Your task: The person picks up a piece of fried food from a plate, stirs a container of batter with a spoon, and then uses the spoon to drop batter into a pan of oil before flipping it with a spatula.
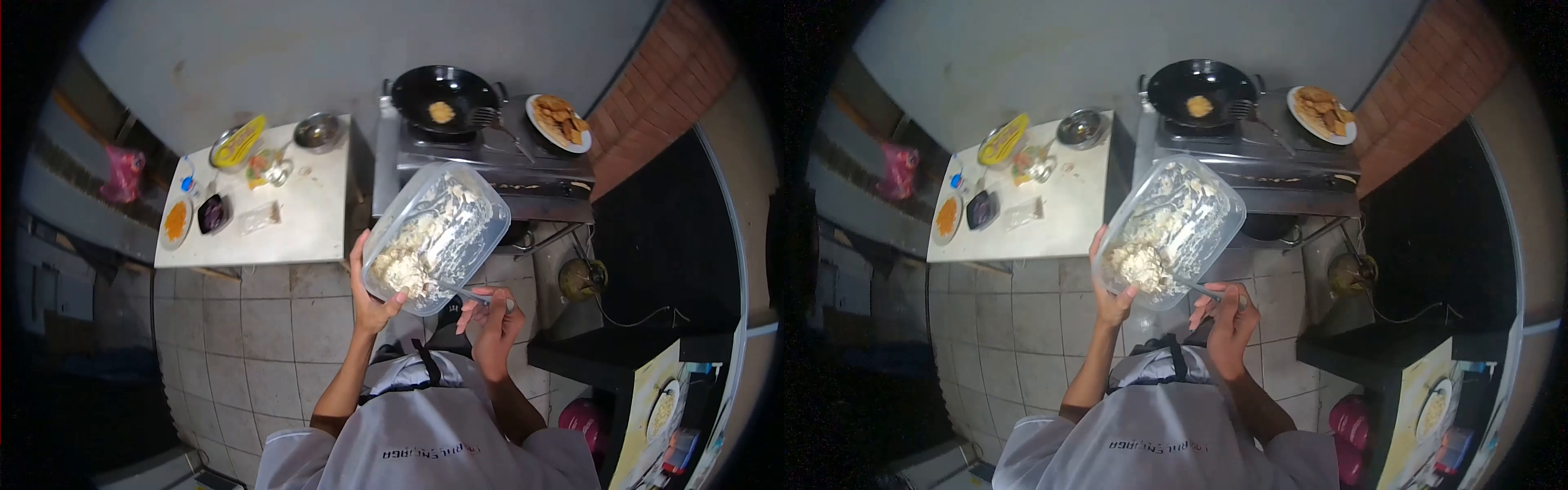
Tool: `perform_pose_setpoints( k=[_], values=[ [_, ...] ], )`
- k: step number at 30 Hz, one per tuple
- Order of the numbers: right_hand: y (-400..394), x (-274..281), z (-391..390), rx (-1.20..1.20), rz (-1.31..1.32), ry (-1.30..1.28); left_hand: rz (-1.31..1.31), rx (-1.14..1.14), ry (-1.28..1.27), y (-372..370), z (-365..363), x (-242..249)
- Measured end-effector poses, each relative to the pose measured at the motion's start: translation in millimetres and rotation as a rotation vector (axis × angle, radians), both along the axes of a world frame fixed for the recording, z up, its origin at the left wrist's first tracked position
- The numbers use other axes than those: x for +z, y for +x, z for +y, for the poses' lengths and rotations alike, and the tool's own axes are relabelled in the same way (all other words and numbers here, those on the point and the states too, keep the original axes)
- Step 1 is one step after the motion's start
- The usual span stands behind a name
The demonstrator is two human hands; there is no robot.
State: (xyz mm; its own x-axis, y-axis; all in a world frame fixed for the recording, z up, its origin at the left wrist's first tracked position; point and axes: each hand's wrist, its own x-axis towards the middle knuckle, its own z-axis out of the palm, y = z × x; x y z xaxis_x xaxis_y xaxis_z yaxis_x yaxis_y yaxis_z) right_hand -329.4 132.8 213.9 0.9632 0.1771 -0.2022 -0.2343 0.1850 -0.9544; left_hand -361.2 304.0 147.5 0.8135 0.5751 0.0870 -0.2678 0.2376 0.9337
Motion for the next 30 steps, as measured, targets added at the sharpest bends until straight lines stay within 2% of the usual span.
perform_pose_setpoints(
  k=[4, 8, 10, 11, 12, 14, 20, 22, 23, 24, 26, 30],
  values=[
    [4.4, 13.3, 33.7, -0.106, -0.023, -0.074, -0.070, -0.144, -0.092, 9.1, 26.2, -7.3],
    [4.8, 35.1, 56.1, -0.138, -0.248, -0.176, -0.092, -0.250, -0.229, 11.1, 52.7, -18.3],
    [1.1, 40.3, 61.4, 0.014, -0.511, -0.282, -0.072, -0.296, -0.324, 5.8, 61.1, -33.2],
    [0.6, 37.8, 53.3, 0.159, -0.737, -0.378, -0.048, -0.318, -0.407, 2.9, 61.1, -39.2],
    [-4.2, 42.9, 53.6, 0.146, -0.755, -0.389, -0.067, -0.334, -0.409, 0.4, 64.4, -42.6],
    [-13.4, 54.5, 51.8, 0.313, -0.832, -0.579, -0.031, -0.385, -0.552, 1.6, 65.2, -41.3],
    [-3.0, 84.5, 46.5, 0.218, -0.832, -0.534, -0.042, -0.352, -0.454, 6.4, 71.6, -37.6],
    [5.5, 84.2, 54.9, 0.234, -0.902, -0.644, -0.038, -0.372, -0.450, 7.5, 73.4, -42.3],
    [5.3, 95.3, 64.4, 0.295, -0.891, -0.715, -0.033, -0.413, -0.444, 10.1, 78.2, -37.7],
    [7.4, 92.0, 69.3, 0.298, -0.898, -0.705, -0.036, -0.406, -0.435, 12.7, 80.3, -31.7],
    [8.1, 75.4, 68.0, 0.451, -0.895, -0.672, -0.017, -0.358, -0.422, 17.3, 74.6, -26.0],
    [12.8, 82.0, 57.6, 0.600, -1.063, -0.822, -0.077, -0.378, -0.403, 23.1, 71.7, -30.9]
  ],
)
